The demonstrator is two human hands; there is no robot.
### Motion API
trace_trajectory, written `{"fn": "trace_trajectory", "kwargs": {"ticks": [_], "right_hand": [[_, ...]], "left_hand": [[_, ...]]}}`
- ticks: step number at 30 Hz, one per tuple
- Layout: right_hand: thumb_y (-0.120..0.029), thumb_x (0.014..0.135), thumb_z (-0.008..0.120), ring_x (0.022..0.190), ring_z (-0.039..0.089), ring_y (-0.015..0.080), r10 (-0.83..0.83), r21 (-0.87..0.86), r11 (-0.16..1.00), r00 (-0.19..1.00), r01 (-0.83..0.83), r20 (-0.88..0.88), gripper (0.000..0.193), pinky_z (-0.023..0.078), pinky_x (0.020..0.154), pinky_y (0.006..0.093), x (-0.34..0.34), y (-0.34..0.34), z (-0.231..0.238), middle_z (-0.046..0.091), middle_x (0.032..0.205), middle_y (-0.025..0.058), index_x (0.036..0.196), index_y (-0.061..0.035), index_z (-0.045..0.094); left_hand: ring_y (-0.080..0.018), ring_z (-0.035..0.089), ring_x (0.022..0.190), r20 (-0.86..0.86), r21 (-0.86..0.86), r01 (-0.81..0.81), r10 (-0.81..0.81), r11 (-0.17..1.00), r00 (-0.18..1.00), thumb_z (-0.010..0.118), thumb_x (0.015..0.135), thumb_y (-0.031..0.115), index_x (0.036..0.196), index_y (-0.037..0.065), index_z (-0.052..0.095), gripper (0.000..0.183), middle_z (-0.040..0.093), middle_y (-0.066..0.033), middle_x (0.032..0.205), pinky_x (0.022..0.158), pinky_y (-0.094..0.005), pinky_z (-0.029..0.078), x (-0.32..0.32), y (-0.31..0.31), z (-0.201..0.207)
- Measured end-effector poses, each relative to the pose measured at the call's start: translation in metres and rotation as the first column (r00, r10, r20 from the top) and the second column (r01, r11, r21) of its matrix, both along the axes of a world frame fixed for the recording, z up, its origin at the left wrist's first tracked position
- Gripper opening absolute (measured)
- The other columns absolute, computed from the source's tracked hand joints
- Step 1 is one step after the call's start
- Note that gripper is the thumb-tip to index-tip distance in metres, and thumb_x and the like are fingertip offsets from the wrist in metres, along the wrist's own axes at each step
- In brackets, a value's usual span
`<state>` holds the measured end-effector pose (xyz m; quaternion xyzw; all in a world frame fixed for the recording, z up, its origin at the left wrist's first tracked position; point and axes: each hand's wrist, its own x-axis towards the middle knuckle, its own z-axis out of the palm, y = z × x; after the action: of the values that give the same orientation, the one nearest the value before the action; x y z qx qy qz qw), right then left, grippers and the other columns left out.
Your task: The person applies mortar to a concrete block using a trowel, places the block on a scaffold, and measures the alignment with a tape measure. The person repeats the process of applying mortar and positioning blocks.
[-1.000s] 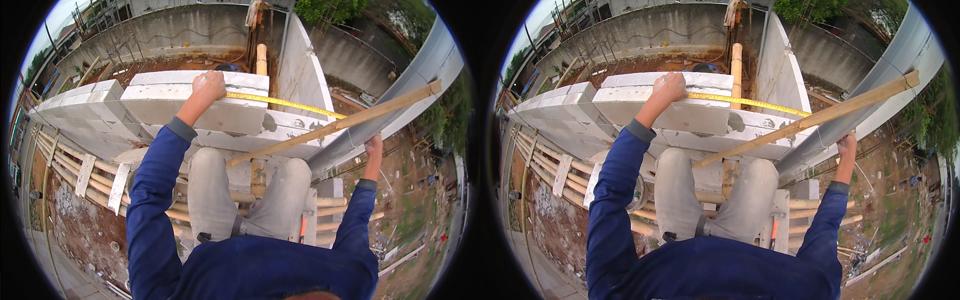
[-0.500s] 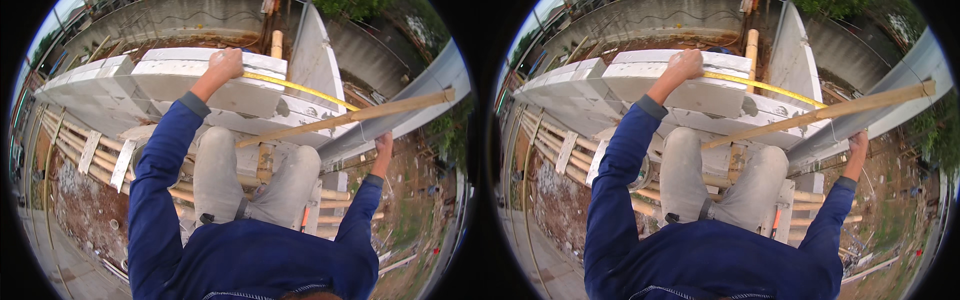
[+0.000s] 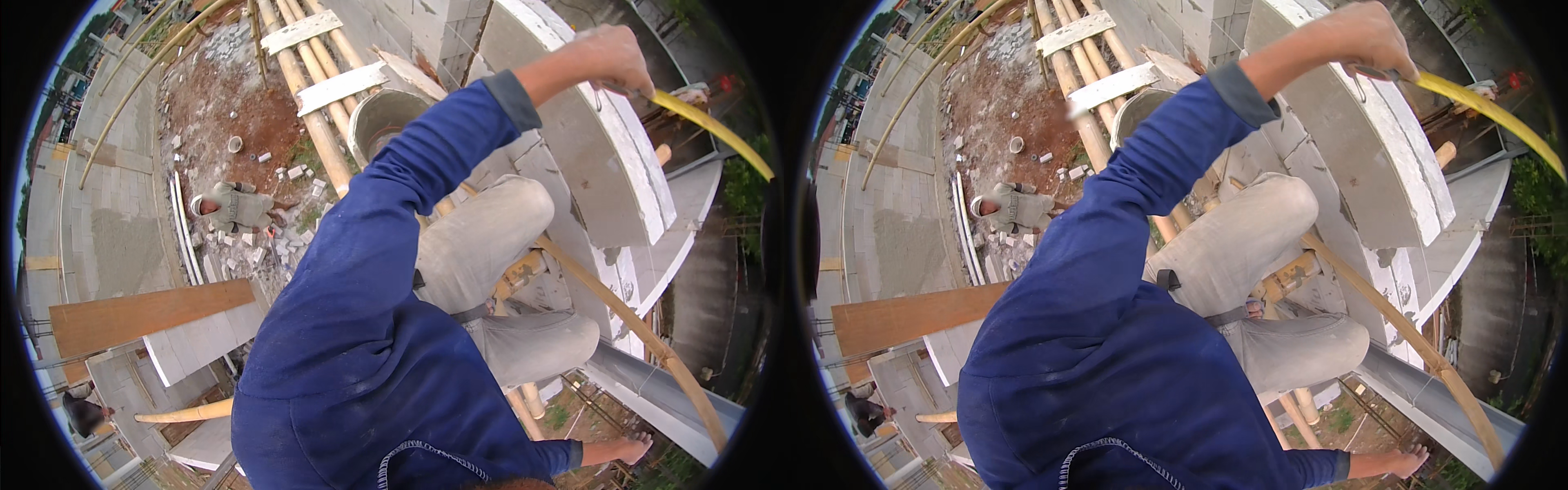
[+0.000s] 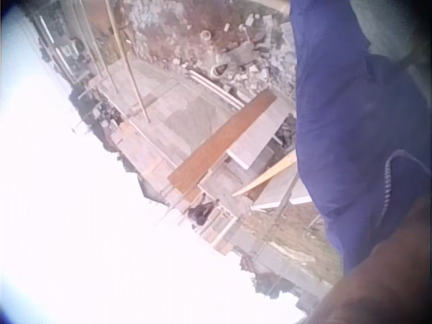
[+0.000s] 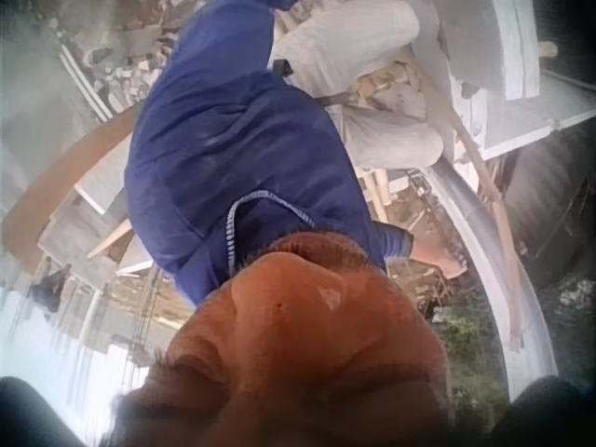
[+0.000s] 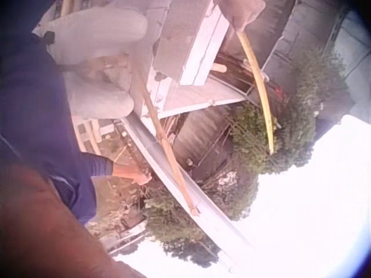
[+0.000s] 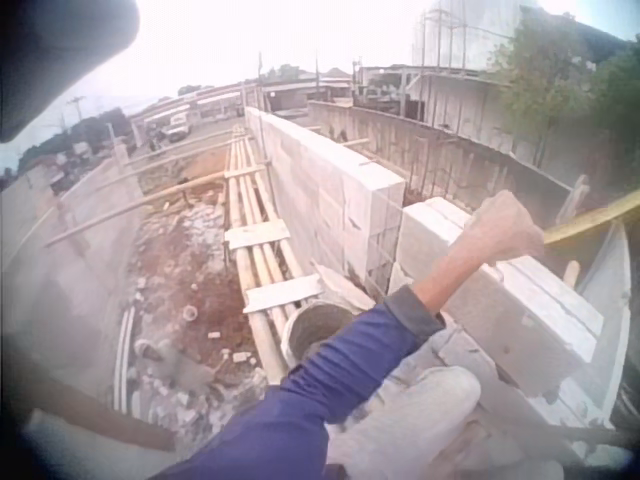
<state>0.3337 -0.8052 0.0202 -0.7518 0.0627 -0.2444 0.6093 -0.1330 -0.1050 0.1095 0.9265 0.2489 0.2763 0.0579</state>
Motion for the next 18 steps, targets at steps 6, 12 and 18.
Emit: {"fn": "trace_trajectory", "kwargs": {"ticks": [6, 12, 18], "right_hand": [[-0.012, 0.103, 0.063, 0.077, 0.073, 0.0266, -0.156, -0.105, 0.966, 0.855, 0.237, 0.495, 0.032, 0.061, 0.071, 0.0387, -0.111, 0.026, -0.016, 0.073, 0.098, 0.0215, 0.123, 0.0126, 0.064], [-0.005, 0.103, 0.063, 0.071, 0.067, 0.0251, 0.265, -0.248, 0.959, 0.747, -0.138, 0.61, 0.026, 0.059, 0.066, 0.0367, -0.22, 0.164, -0.039, 0.068, 0.091, 0.0216, 0.12, 0.0136, 0.059], [0.004, 0.104, 0.062, 0.065, 0.061, 0.0247, 0.706, -0.446, 0.668, 0.317, -0.595, 0.634, 0.021, 0.055, 0.062, 0.0368, -0.293, 0.272, -0.042, 0.063, 0.085, 0.023, 0.119, 0.0148, 0.053]], "left_hand": [[-0.0115, 0.065, 0.06, 0.112, -0.66, -0.337, 0.531, 0.671, 0.84, 0.08, 0.09, 0.043, 0.103, 0.006, 0.083, 0.04, 0.072, -0.0024, 0.069, 0.058, -0.0365, 0.055, -0.221, -0.067, -0.019], [-0.0168, 0.074, 0.083, 0.162, -0.802, -0.493, 0.917, 0.337, 0.365, 0.083, 0.092, 0.043, 0.145, -0.003, 0.061, 0.073, 0.074, -0.0131, 0.107, 0.069, -0.0289, 0.061, -0.425, -0.178, -0.088], [-0.0209, 0.072, 0.069, -0.086, -0.971, -0.197, 0.964, -0.138, -0.25, 0.088, 0.087, 0.047, 0.105, 0.0, 0.069, 0.054, 0.07, -0.0128, 0.088, 0.052, -0.0357, 0.065, -0.538, -0.323, -0.248]]}}
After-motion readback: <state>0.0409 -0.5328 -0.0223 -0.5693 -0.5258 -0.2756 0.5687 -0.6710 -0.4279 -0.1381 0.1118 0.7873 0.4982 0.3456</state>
